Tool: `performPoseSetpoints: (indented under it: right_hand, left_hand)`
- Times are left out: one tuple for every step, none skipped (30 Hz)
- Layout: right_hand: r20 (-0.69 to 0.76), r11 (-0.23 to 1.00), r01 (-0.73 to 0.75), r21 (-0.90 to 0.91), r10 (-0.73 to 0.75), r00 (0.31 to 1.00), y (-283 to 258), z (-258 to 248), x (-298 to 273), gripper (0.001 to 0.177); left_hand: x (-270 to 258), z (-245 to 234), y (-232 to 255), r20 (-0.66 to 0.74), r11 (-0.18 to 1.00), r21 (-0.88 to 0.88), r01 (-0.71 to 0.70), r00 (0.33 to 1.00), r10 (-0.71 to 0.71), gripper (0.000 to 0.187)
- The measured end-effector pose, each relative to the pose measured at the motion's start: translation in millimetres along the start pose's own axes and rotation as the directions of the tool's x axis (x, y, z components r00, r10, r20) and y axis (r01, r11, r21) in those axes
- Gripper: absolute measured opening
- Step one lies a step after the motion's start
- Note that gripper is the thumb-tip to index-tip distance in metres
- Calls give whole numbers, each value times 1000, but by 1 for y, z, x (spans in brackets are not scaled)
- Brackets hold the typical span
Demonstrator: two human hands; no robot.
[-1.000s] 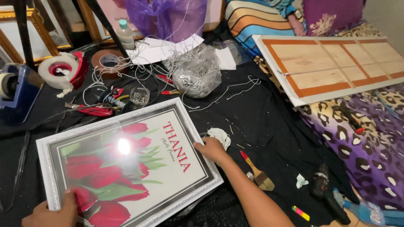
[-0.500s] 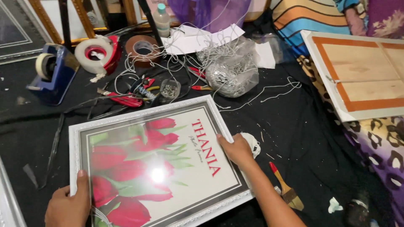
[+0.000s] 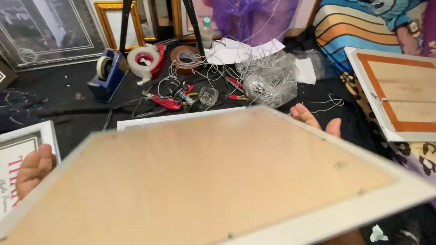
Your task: The person is cleaning the glass and the back of art frames using a cloth and a brush to remove dust and smudges.
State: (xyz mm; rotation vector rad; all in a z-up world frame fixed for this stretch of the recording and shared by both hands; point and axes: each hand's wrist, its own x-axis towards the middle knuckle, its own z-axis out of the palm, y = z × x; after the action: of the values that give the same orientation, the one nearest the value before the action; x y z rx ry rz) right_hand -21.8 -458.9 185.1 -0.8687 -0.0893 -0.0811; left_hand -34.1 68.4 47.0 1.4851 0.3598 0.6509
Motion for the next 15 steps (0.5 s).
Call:
performPoseSetpoints:
  right_hand:
    - [77,995,-83,63,78,994,-4,0,-8,40]
    - [156,978,-170,120,151,976,-9,-4,-17,51]
    - [238,951,-260,169,217,947,-17,-12,-29,66]
    - [240,950,-262,172,217,946,-15,-23,-26,66]
    - [192,941,-339,5,332,923,-12,-34,-23,70]
    - [127,895,-417,-160,437,890,-10,-45,-17,75]
    - [132,894,-419,-158,439,888,-5,-38,-14,75]
    - [-109,825,-492,-277,481,870,-1,-31,-10,70]
    - [-347,725,-584,-365,476,808,4,-25,-6,67]
    - [-340,722,-586,-369,482,808,14,-36,-2,67]
    - [-437,695,-613,-376,451,779,25,-47,2,61]
    - [-532,666,-645,-375,416,738,38,-59,4,54]
    - [-528,660,-651,-375,425,735,47,-58,10,54]
    - [-565,654,-648,-391,385,730,56,-57,13,46]
    - [-600,647,-645,-406,344,723,65,-56,16,39]
  left_hand:
    - [10,-8,4,34,996,5,94,995,-94,38]
    - [19,-14,8,69,982,15,187,980,-188,43]
    - [27,-20,10,104,960,27,279,954,-280,48]
    - [7,4,49,137,929,46,368,919,-371,53]
    - [-19,23,87,169,889,69,453,873,-458,58]
    - [-52,37,123,196,841,91,533,819,-540,63]
    - [-50,32,101,190,842,91,531,821,-538,63]
    - [-47,27,78,327,807,-26,590,768,-551,68]
    - [-44,22,55,461,747,-128,652,707,-537,74]
    - [-43,26,47,452,748,-135,650,712,-537,74]
    - [-42,31,38,420,706,-81,704,666,-616,73]
    - [-41,33,30,382,652,-26,757,610,-694,72]
    - [-41,39,36,372,650,-29,759,612,-698,72]
    - [-42,44,42,357,616,-5,788,576,-735,69]
    - [-42,50,48,340,579,18,815,539,-770,66]
